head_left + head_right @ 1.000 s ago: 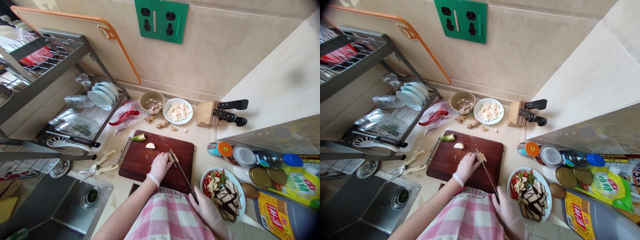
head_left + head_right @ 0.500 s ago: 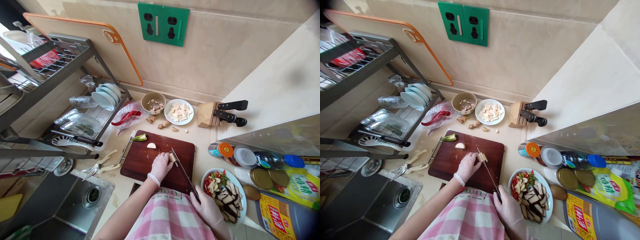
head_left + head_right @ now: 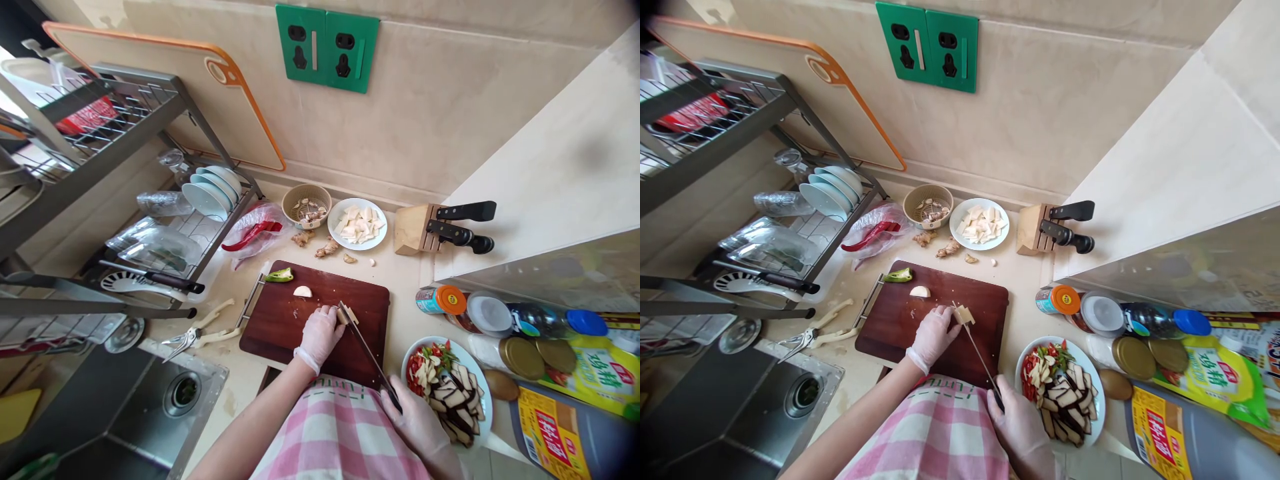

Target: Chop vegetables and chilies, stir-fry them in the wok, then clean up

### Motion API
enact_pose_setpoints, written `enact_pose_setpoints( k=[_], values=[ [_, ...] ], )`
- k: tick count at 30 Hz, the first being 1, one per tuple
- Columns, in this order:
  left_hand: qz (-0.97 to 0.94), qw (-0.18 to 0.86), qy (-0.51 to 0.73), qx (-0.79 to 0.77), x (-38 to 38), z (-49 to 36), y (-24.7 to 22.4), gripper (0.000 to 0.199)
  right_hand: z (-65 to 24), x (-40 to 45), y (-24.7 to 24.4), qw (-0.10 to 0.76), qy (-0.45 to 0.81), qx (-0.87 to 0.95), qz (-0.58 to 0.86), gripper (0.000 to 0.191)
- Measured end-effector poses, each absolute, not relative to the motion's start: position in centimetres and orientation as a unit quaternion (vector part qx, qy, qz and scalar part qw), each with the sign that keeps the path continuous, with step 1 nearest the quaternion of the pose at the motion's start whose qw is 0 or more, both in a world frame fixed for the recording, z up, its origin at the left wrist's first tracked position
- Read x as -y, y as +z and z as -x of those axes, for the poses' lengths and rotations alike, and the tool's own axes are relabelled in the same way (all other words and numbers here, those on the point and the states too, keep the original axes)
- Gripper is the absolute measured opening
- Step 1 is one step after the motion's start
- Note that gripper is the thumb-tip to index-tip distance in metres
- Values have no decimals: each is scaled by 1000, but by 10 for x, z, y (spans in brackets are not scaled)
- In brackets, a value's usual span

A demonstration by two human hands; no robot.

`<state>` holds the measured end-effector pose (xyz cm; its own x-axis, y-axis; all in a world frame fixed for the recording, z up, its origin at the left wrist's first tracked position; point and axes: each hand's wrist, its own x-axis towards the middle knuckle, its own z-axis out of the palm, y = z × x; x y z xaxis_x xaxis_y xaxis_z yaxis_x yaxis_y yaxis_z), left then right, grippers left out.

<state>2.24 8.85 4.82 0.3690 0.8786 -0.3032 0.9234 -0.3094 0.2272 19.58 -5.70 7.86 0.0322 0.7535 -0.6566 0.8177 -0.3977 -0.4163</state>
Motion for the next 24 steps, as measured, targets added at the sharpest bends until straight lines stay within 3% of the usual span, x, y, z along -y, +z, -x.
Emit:
enact_pose_setpoints(
  k=[17,24],
  values=[
    [-813,175,-81,-549,-89,-24,50,25,-197,64,72,24,-407,-565,-717,42],
    [-817,160,-79,-549,-87,-24,47,23,-191,67,75,9,-372,-574,-729,31]
  ],
)
